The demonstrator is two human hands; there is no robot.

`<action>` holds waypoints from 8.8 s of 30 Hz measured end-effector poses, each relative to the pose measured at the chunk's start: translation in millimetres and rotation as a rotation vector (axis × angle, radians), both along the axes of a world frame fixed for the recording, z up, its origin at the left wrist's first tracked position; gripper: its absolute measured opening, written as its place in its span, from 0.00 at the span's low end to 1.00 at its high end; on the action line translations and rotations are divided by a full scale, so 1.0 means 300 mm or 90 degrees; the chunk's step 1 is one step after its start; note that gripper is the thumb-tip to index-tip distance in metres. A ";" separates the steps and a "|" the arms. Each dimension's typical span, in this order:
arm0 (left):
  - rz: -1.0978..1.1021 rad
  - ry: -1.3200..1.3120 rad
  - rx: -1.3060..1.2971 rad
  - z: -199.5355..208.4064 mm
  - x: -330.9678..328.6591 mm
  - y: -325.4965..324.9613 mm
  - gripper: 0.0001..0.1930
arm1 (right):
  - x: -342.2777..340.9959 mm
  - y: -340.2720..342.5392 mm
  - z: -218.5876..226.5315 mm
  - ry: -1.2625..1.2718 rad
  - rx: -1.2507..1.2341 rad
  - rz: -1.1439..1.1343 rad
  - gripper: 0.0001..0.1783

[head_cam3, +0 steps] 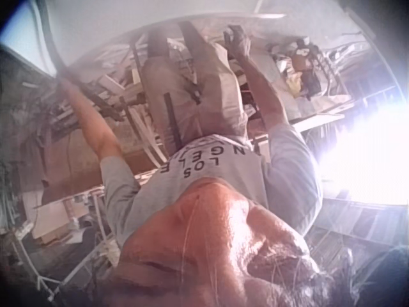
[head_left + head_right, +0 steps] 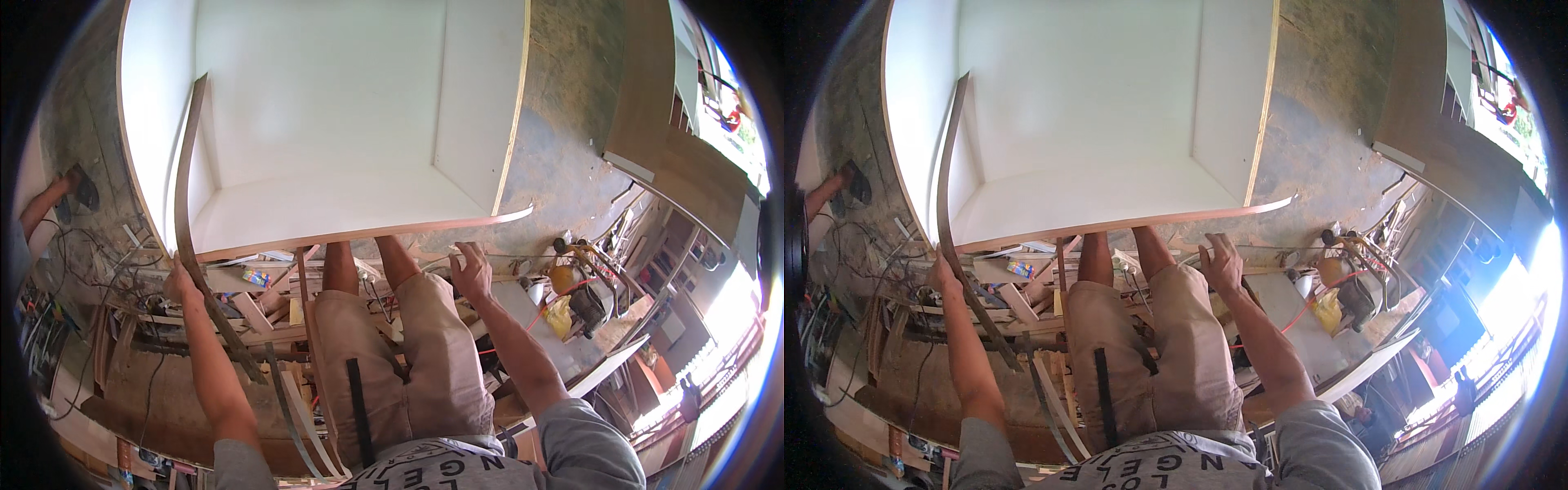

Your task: The person uses a power sander to smooth the edges of a white cabinet door, then applies wooden trim strips to the door's edges. The person handles the door and trim pieces, aligning them carefully.

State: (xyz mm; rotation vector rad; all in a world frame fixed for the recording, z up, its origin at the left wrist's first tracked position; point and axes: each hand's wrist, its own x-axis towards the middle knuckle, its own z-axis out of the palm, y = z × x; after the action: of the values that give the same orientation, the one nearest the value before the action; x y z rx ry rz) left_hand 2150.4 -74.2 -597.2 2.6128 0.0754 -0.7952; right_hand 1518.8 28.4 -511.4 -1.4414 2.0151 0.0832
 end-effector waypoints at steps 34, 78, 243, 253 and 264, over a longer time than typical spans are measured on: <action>0.039 -0.104 -0.076 -0.004 -0.016 0.010 0.20 | -0.216 -0.162 -0.284 -0.303 0.154 -0.986 0.14; -0.392 0.160 -0.625 1.659 -0.633 -0.619 0.17 | 0.207 -0.853 1.477 -1.023 0.120 -0.200 0.10; 0.252 -0.291 -0.413 2.225 -3.060 -1.557 0.14 | 0.412 -3.113 2.133 -1.209 0.643 0.403 0.10; 0.418 -0.452 -0.382 2.249 -3.205 -1.635 0.10 | 0.542 -2.750 2.426 -1.207 0.959 0.584 0.10; 0.460 -0.459 -0.352 2.236 -3.226 -1.637 0.10 | 0.601 -2.590 2.422 -1.195 0.969 0.644 0.08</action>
State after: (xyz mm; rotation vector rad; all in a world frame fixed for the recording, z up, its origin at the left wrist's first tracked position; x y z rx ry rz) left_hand 1182.6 -565.1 73.8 1.9596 0.4760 0.3420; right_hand 1699.2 -748.5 215.3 -0.5517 -0.5143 0.3722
